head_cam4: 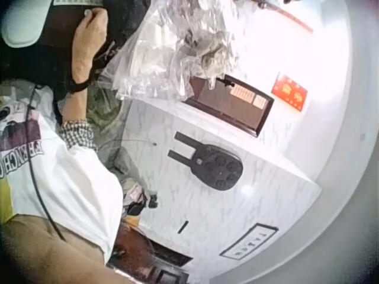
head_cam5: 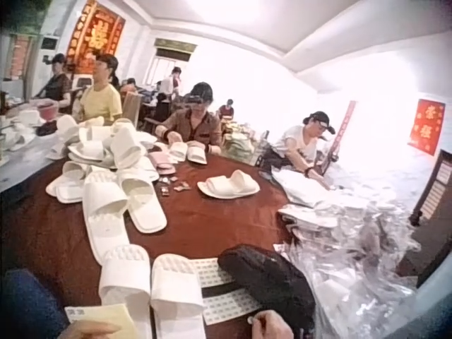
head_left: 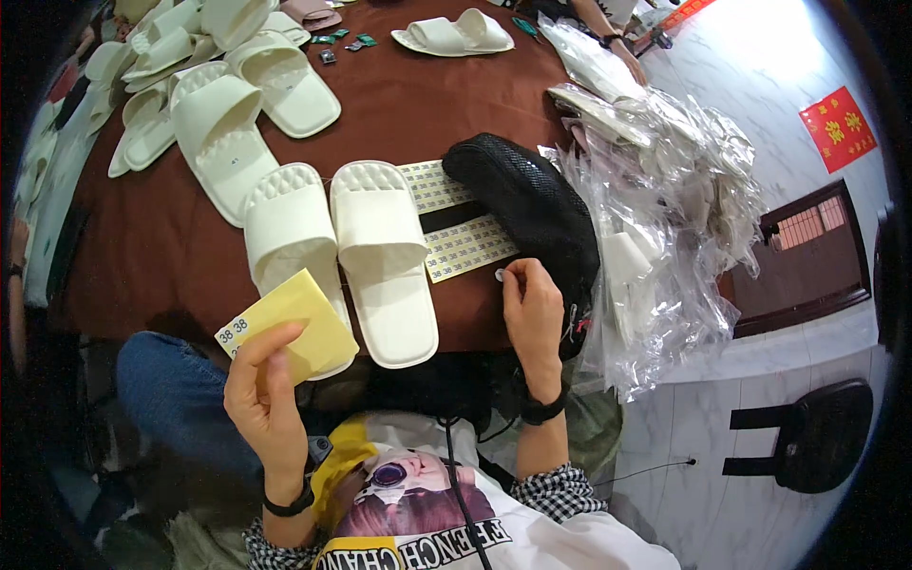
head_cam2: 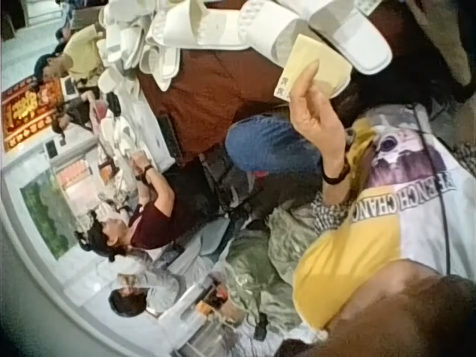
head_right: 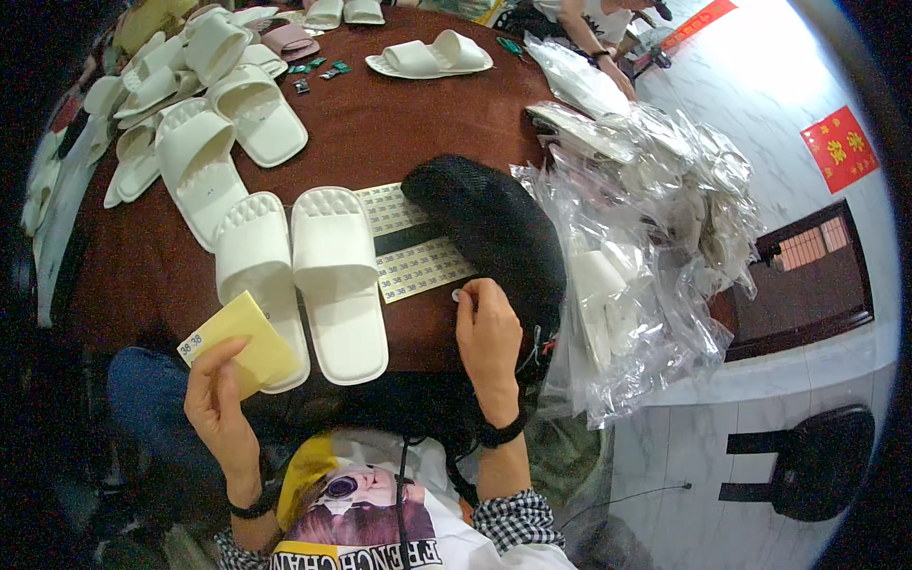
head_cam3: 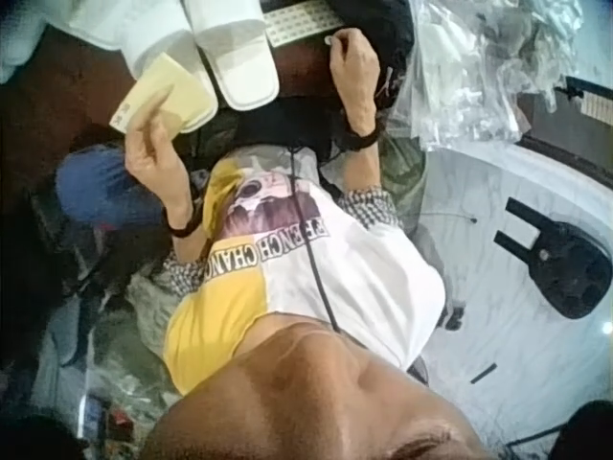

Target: Applying size stickers to the insoles of white slippers and placing them into clear plastic bags.

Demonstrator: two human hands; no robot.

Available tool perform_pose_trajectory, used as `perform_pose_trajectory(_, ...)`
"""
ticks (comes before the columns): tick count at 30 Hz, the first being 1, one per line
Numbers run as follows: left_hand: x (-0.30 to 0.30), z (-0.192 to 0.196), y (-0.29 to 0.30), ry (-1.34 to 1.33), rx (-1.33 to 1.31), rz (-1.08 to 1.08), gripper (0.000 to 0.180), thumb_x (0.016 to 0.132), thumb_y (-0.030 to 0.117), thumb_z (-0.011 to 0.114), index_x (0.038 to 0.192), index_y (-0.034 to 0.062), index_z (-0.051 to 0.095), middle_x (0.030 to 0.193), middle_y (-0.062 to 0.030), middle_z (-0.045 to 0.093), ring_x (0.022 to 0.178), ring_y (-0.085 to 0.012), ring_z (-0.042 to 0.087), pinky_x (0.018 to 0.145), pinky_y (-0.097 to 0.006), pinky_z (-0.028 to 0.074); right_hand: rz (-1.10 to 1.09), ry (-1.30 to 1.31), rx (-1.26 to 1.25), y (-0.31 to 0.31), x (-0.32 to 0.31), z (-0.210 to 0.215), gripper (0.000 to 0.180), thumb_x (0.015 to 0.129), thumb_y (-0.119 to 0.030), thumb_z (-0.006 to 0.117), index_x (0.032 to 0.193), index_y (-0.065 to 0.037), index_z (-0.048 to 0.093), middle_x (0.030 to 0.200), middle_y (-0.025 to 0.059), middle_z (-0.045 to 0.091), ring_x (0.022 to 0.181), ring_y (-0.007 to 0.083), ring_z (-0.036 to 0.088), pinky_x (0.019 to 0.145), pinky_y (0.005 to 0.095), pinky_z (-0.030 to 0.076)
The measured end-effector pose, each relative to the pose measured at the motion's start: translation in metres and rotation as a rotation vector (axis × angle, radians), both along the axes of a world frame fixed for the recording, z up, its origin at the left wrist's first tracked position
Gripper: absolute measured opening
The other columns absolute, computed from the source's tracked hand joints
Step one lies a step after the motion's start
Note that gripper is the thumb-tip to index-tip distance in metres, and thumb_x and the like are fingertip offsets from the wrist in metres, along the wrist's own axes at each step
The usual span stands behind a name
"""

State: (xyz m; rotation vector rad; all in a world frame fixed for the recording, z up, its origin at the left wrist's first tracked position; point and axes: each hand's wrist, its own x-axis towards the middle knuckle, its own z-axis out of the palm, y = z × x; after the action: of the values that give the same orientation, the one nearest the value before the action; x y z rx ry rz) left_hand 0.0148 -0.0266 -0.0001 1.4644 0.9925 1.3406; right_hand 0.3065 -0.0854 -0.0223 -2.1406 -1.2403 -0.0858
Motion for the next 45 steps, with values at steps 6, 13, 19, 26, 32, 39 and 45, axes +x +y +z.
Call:
perform_pose_trajectory(6, 0.005, -0.003, -0.003, 0.043, -0.008, -0.015, 0.022, 0.099, 0.001, 0.049, 0.111, -0.002, 0.067, 0.11, -0.0083, 0.07, 0.103, -0.0146, 0.062, 0.092, -0.027, 0.046, -0.043, -0.053, -0.024, -0.002, 0.007, -0.005, 0.012, 0.092, -0.017, 0.065, 0.094, -0.007, 0.06, 0.089, 0.0145, 0.067, 0.08, 0.038, 0.067, 0.067, 0.0469, 0.053)
perform_pose_trajectory(13, 0.002, -0.007, -0.003, 0.114, -0.024, -0.005, 0.025, 0.102, 0.006, 0.047, 0.114, -0.0032, 0.066, 0.114, -0.0093, 0.068, 0.108, -0.0168, 0.061, 0.098, -0.03, 0.045, -0.062, -0.034, 0.033, 0.008, 0.002, -0.013, 0.013, 0.093, -0.018, 0.064, 0.096, -0.008, 0.057, 0.09, 0.0149, 0.068, 0.078, 0.0386, 0.067, 0.065, 0.0482, 0.054)
perform_pose_trajectory(19, 0.008, -0.008, -0.004, 0.071, -0.02, 0.017, 0.023, 0.102, 0.004, 0.047, 0.114, -0.0022, 0.066, 0.112, -0.0095, 0.068, 0.105, -0.0169, 0.062, 0.095, -0.029, 0.046, -0.081, -0.048, 0.052, 0.007, 0.008, -0.013, 0.012, 0.092, -0.017, 0.064, 0.096, -0.008, 0.057, 0.088, 0.0141, 0.067, 0.076, 0.0381, 0.068, 0.063, 0.048, 0.054)
perform_pose_trajectory(26, 0.007, -0.011, -0.007, 0.098, -0.02, 0.009, 0.023, 0.102, 0.005, 0.048, 0.113, -0.0022, 0.066, 0.113, -0.0094, 0.069, 0.105, -0.0171, 0.062, 0.094, -0.029, 0.047, -0.113, -0.023, 0.126, 0.007, 0.008, -0.023, 0.011, 0.093, -0.018, 0.064, 0.096, -0.008, 0.059, 0.09, 0.0142, 0.068, 0.079, 0.0379, 0.068, 0.065, 0.0477, 0.054)
perform_pose_trajectory(32, 0.004, -0.007, -0.002, 0.107, 0.022, 0.073, 0.022, 0.1, 0.0, 0.049, 0.114, -0.0031, 0.066, 0.113, -0.0108, 0.068, 0.107, -0.0181, 0.063, 0.096, -0.03, 0.046, -0.107, 0.064, 0.113, 0.005, 0.003, -0.016, 0.014, 0.087, -0.016, 0.069, 0.095, -0.005, 0.064, 0.089, 0.0153, 0.068, 0.083, 0.0358, 0.068, 0.072, 0.0444, 0.054)
perform_pose_trajectory(39, -0.002, -0.001, 0.007, 0.005, 0.025, 0.158, 0.022, 0.1, 0.004, 0.05, 0.112, 0.0001, 0.068, 0.113, -0.007, 0.068, 0.106, -0.0151, 0.061, 0.096, -0.03, 0.045, -0.13, -0.009, 0.036, 0.008, 0.007, -0.011, 0.013, 0.09, -0.013, 0.068, 0.098, -0.004, 0.063, 0.087, 0.0162, 0.068, 0.079, 0.0372, 0.067, 0.068, 0.0452, 0.052)
perform_pose_trajectory(45, 0.004, -0.005, 0.005, -0.028, -0.019, 0.107, 0.022, 0.099, 0.005, 0.051, 0.112, -0.0006, 0.068, 0.113, -0.0069, 0.068, 0.106, -0.0157, 0.06, 0.097, -0.03, 0.044, -0.074, -0.041, 0.136, -0.003, 0.006, -0.013, 0.015, 0.092, -0.009, 0.063, 0.105, 0.0, 0.062, 0.095, 0.0188, 0.067, 0.087, 0.038, 0.066, 0.075, 0.0446, 0.053)
